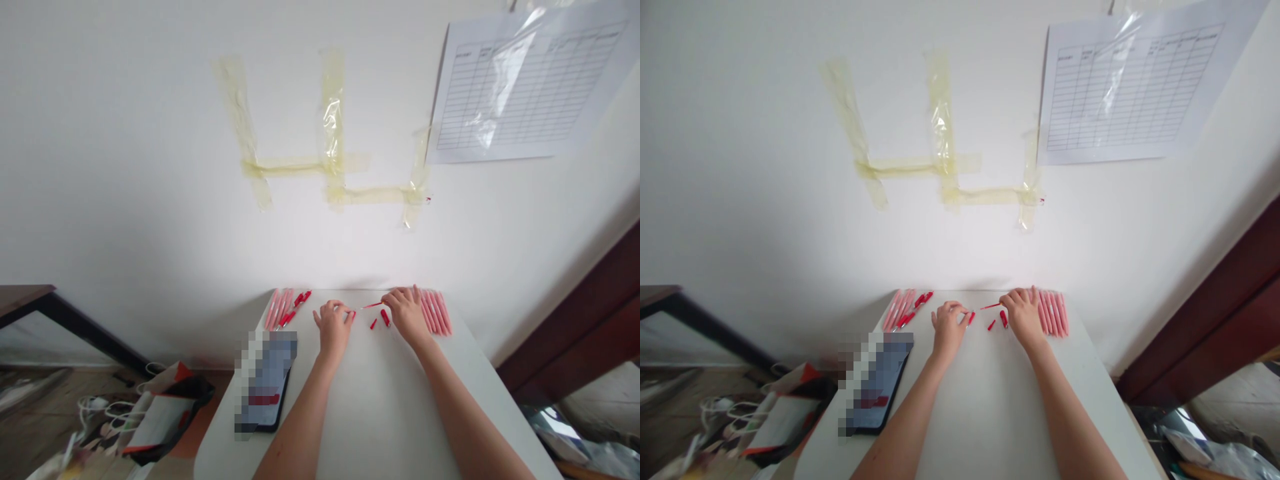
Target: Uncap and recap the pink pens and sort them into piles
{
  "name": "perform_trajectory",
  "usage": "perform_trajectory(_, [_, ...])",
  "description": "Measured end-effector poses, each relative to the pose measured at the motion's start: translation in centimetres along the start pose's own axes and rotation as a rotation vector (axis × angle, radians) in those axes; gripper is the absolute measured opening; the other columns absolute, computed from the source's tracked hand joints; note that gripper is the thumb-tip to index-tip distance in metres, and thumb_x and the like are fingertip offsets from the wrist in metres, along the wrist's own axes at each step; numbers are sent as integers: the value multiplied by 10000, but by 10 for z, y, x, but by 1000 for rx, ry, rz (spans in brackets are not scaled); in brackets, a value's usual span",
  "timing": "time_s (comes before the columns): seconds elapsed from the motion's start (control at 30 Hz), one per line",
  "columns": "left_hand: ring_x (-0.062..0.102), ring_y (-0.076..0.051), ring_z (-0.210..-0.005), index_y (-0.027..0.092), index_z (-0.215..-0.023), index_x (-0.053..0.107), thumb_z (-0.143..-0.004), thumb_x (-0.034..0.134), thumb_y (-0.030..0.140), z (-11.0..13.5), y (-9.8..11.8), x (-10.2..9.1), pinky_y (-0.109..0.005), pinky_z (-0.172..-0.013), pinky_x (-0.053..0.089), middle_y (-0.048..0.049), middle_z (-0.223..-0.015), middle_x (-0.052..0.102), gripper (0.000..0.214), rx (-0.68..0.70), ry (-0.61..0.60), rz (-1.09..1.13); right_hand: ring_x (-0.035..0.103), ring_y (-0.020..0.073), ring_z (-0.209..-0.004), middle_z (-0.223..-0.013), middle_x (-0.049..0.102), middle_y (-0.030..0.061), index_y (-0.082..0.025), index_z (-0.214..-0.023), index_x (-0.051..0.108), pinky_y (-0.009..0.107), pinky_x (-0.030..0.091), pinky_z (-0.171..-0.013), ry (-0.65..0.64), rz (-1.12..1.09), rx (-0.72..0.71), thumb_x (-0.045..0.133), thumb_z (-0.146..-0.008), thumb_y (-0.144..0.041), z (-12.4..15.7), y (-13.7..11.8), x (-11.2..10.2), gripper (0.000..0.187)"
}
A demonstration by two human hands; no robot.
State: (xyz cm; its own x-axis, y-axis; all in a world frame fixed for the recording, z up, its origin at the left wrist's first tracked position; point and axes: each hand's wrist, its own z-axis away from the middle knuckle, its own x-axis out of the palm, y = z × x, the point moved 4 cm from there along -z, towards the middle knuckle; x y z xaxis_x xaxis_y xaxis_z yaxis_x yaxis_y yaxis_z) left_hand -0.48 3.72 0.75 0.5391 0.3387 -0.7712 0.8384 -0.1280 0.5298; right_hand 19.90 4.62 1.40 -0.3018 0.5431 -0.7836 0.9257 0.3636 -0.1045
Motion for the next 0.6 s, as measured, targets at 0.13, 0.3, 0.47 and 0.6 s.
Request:
perform_trajectory(0.13, [533,-221,-1118,257,-885,718,-861,635,270,1,2,0,-620,-1128,225,-39,-1133,611,88,13,-1,20,476,241,-1073,-979,659,42,-265,-1000,656,578,129,-1142,4,12,8,446,-926,-139,1,2,1,256])
perform_trajectory(0.3, [537,-223,-1120,262,-881,720,-853,646,259,1,3,0,-631,-1120,237,-31,-1120,610,79,29,15,28,467,243,-1062,-973,648,43,-263,-991,656,571,136,-1134,2,23,7,431,-930,-133,1,1,1,267])
perform_trajectory(0.47, [534,-227,-1134,263,-886,717,-857,639,261,1,3,1,-631,-1125,232,-34,-1133,609,83,33,3,29,468,244,-1063,-964,648,42,-258,-981,657,570,145,-1132,7,10,5,442,-924,-125,1,1,1,259])
perform_trajectory(0.6, [529,-226,-1142,262,-893,713,-862,632,265,1,3,3,-623,-1135,222,-37,-1146,608,87,41,-15,26,471,240,-1067,-970,648,37,-267,-988,661,572,138,-1138,6,7,-6,458,-915,-122,1,1,3,260])
